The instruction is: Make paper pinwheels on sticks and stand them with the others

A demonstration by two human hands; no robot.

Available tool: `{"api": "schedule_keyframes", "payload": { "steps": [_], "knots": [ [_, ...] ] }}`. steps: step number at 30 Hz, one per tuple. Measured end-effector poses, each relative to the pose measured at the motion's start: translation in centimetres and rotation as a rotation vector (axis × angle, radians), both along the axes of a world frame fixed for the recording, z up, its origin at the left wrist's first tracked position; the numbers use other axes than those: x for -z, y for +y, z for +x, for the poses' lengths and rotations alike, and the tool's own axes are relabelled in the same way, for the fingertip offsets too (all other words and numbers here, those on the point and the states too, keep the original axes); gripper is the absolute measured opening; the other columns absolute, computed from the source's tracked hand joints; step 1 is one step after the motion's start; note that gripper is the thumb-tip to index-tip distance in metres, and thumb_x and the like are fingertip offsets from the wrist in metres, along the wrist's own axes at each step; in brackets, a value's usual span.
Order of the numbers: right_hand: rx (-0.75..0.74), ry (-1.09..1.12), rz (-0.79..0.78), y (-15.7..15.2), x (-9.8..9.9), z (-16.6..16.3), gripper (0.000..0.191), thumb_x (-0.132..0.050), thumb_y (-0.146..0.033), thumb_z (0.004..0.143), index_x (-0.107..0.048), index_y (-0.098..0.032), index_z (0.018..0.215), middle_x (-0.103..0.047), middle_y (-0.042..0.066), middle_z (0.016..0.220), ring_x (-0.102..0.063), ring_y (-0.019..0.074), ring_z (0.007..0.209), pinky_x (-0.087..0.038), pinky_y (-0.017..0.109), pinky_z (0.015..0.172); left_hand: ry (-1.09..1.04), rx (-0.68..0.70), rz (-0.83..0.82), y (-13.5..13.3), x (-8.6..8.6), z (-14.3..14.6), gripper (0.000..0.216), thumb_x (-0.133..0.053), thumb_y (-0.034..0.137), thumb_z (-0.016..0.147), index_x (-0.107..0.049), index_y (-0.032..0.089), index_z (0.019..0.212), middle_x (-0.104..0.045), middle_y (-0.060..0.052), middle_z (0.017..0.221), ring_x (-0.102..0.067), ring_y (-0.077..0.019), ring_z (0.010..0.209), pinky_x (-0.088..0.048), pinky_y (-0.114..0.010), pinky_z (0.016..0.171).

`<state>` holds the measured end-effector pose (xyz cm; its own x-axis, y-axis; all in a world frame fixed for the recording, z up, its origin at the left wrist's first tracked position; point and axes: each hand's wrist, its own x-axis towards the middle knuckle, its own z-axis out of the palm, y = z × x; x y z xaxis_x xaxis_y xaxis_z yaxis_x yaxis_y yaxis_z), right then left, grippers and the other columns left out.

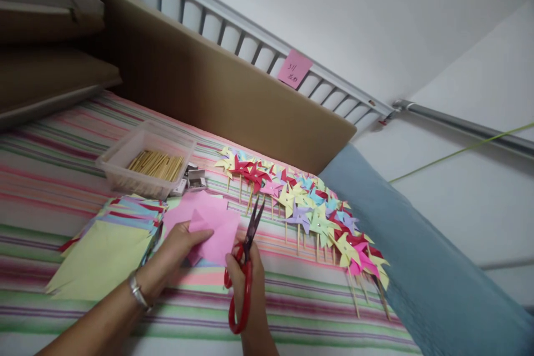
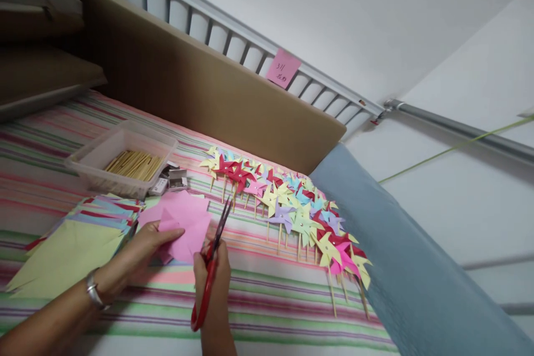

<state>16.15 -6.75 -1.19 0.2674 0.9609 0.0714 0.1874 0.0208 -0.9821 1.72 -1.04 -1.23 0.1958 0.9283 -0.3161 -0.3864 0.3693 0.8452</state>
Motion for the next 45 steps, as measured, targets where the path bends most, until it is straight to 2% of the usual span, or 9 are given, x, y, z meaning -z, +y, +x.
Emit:
{"api": "schedule_keyframes", "payload": {
  "steps": [3, 8, 12, 17, 24, 31, 37, 40, 45],
  "knots": [
    [-0.091, -0.064, -0.094, -0.4, 0.4, -0.1, 0.036, -0.062, -0.040, 0.074, -0.060, -0.016, 0.101, -0.052, -0.002, 0.066, -0.048, 0.0112, 0.054, -0.042, 0.021, 0.050, 0.119, -0.032, 0.041, 1.9, 0.0, -2.4, 0.027, -0.076, 0.033, 0.059, -0.068, 0.013, 0.075, -0.068, -0.002, 0.063, -0.058, -0.0159, 0.054, -0.040, -0.025, 0.052],
    [-0.268, -0.111, -0.262, -1.5, 0.6, -0.2, 0.044, -0.063, -0.048, 0.072, -0.064, -0.014, 0.099, -0.046, -0.004, 0.055, -0.040, 0.0086, 0.045, -0.031, 0.018, 0.039, 0.171, -0.026, 0.048, 3.6, -0.9, -5.5, 0.030, -0.078, 0.032, 0.056, -0.071, 0.012, 0.077, -0.071, -0.004, 0.065, -0.060, -0.0172, 0.056, -0.041, -0.025, 0.053],
    [-0.341, -0.098, -0.380, -2.3, 0.1, -0.6, 0.042, -0.061, -0.050, 0.074, -0.064, -0.014, 0.097, -0.044, -0.005, 0.050, -0.034, 0.0063, 0.038, -0.026, 0.018, 0.036, 0.202, -0.001, 0.079, 3.7, -1.2, -6.3, 0.031, -0.077, 0.030, 0.057, -0.072, 0.010, 0.079, -0.071, -0.004, 0.066, -0.059, -0.0169, 0.057, -0.041, -0.025, 0.054],
    [-0.357, -0.122, -0.475, -2.5, -0.8, -1.0, 0.031, -0.061, -0.041, 0.076, -0.065, -0.016, 0.094, -0.044, -0.006, 0.048, -0.034, 0.0068, 0.036, -0.024, 0.018, 0.035, 0.229, 0.051, 0.100, 3.6, -1.3, -6.4, 0.033, -0.076, 0.033, 0.057, -0.072, 0.010, 0.080, -0.071, -0.005, 0.066, -0.060, -0.0186, 0.059, -0.041, -0.026, 0.054],
    [-0.383, -0.112, -0.494, -2.4, -0.4, -1.1, 0.029, -0.063, -0.040, 0.073, -0.066, -0.016, 0.090, -0.042, -0.008, 0.045, -0.038, 0.0079, 0.038, -0.026, 0.018, 0.037, 0.231, 0.059, 0.095, 3.5, -1.2, -6.3, 0.034, -0.077, 0.034, 0.056, -0.071, 0.010, 0.079, -0.070, -0.005, 0.065, -0.059, -0.0170, 0.055, -0.040, -0.024, 0.050],
    [-0.390, -0.129, -0.433, -2.4, -0.3, -1.1, 0.025, -0.059, -0.037, 0.075, -0.065, -0.017, 0.089, -0.041, -0.008, 0.042, -0.034, 0.0070, 0.036, -0.027, 0.018, 0.038, 0.211, 0.064, 0.099, 3.4, -1.3, -6.2, 0.032, -0.076, 0.033, 0.057, -0.071, 0.010, 0.079, -0.070, -0.004, 0.064, -0.059, -0.0169, 0.054, -0.041, -0.024, 0.050],
    [-0.386, -0.125, -0.444, -2.3, -0.6, -1.2, 0.030, -0.062, -0.042, 0.074, -0.065, -0.016, 0.089, -0.041, -0.008, 0.045, -0.036, 0.0073, 0.039, -0.027, 0.018, 0.039, 0.226, 0.074, 0.083, 3.4, -1.5, -6.2, 0.030, -0.076, 0.033, 0.057, -0.071, 0.011, 0.076, -0.068, -0.004, 0.060, -0.057, -0.0158, 0.051, -0.038, -0.023, 0.045],
    [-0.398, -0.141, -0.420, -2.2, -0.1, -1.1, 0.031, -0.061, -0.043, 0.074, -0.066, -0.016, 0.088, -0.039, -0.008, 0.044, -0.034, 0.0073, 0.039, -0.027, 0.019, 0.040, 0.205, 0.073, 0.084, 3.4, -1.4, -6.1, 0.031, -0.076, 0.032, 0.057, -0.071, 0.011, 0.080, -0.069, -0.004, 0.063, -0.058, -0.0159, 0.053, -0.040, -0.023, 0.047],
    [-0.394, -0.211, -0.379, -1.9, 0.5, -0.8, 0.027, -0.064, -0.037, 0.071, -0.067, -0.015, 0.085, -0.044, -0.006, 0.050, -0.039, 0.0089, 0.045, -0.029, 0.020, 0.044, 0.212, 0.058, 0.070, 3.5, -1.2, -6.1, 0.035, -0.076, 0.032, 0.056, -0.070, 0.011, 0.082, -0.070, -0.005, 0.066, -0.060, -0.0171, 0.055, -0.042, -0.025, 0.050]
  ]
}}
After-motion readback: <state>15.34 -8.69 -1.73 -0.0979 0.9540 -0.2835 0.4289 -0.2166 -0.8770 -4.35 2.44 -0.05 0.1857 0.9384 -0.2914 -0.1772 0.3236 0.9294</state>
